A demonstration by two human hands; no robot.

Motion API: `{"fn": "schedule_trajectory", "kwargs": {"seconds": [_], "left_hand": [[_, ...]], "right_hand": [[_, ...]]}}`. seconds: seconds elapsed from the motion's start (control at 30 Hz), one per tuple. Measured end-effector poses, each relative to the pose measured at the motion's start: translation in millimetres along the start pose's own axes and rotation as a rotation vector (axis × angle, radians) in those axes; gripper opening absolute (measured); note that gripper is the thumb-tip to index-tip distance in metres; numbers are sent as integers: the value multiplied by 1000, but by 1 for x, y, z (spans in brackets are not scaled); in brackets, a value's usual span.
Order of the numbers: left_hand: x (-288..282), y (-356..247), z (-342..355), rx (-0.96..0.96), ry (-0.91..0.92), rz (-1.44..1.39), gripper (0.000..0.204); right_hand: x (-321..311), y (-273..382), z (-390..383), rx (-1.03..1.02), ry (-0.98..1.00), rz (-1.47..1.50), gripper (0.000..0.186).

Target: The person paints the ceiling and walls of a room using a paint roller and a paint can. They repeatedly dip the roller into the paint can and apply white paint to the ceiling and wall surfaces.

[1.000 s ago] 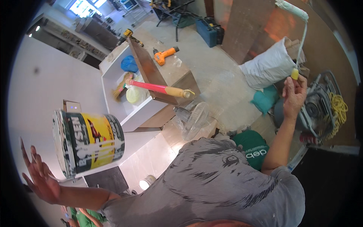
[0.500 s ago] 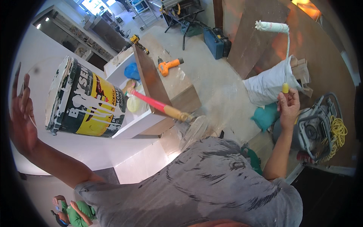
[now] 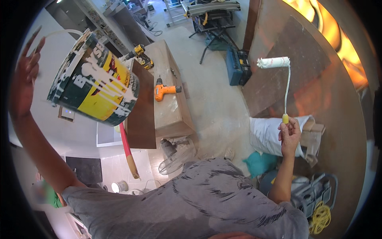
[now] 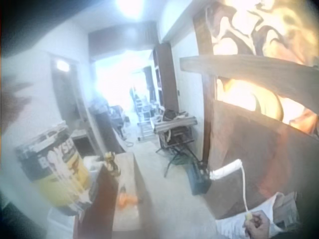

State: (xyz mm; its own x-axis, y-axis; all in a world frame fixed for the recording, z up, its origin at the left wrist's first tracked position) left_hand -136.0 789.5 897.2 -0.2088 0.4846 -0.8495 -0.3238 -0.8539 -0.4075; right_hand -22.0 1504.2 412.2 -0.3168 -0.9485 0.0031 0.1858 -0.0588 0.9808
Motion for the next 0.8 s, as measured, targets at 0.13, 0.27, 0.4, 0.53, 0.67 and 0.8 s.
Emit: {"fn": "schedule_trajectory", "kwargs": {"seconds": [0.13, 0.27, 0.4, 0.53, 0.67, 0.8], "left_hand": [[66, -69, 49, 135, -176, -465, 61], [120, -90, 119, 22, -48, -840, 61], [185, -115, 179, -45, -202, -854, 54], [213, -50, 273, -33, -281, -1012, 51], [262, 30, 347, -95, -322, -1148, 47], [313, 110, 423, -221, -139, -1102, 53]], "right_hand": [[-26, -5, 62, -8, 50, 1, 28], [-24, -13, 98, -13, 65, 41, 26], [-26, -43, 126, 61, 94, 11, 26], [-28, -79, 168, 137, 77, 12, 27], [-14, -89, 239, 114, 41, 5, 26], [25, -111, 334, 68, 48, 17, 24]]}}
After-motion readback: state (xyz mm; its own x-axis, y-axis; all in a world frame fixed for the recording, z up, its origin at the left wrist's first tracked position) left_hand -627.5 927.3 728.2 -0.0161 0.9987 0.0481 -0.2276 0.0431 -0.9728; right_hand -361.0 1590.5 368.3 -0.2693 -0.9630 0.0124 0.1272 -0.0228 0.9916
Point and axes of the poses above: each hand's wrist, its own z-axis towards the middle knuckle, its own x-axis out of the palm, y = z × x, the point moved 10 cm from there along z, towards the middle knuckle, and after that the axes turned 6 degrees about y, right-handed, at the moved point
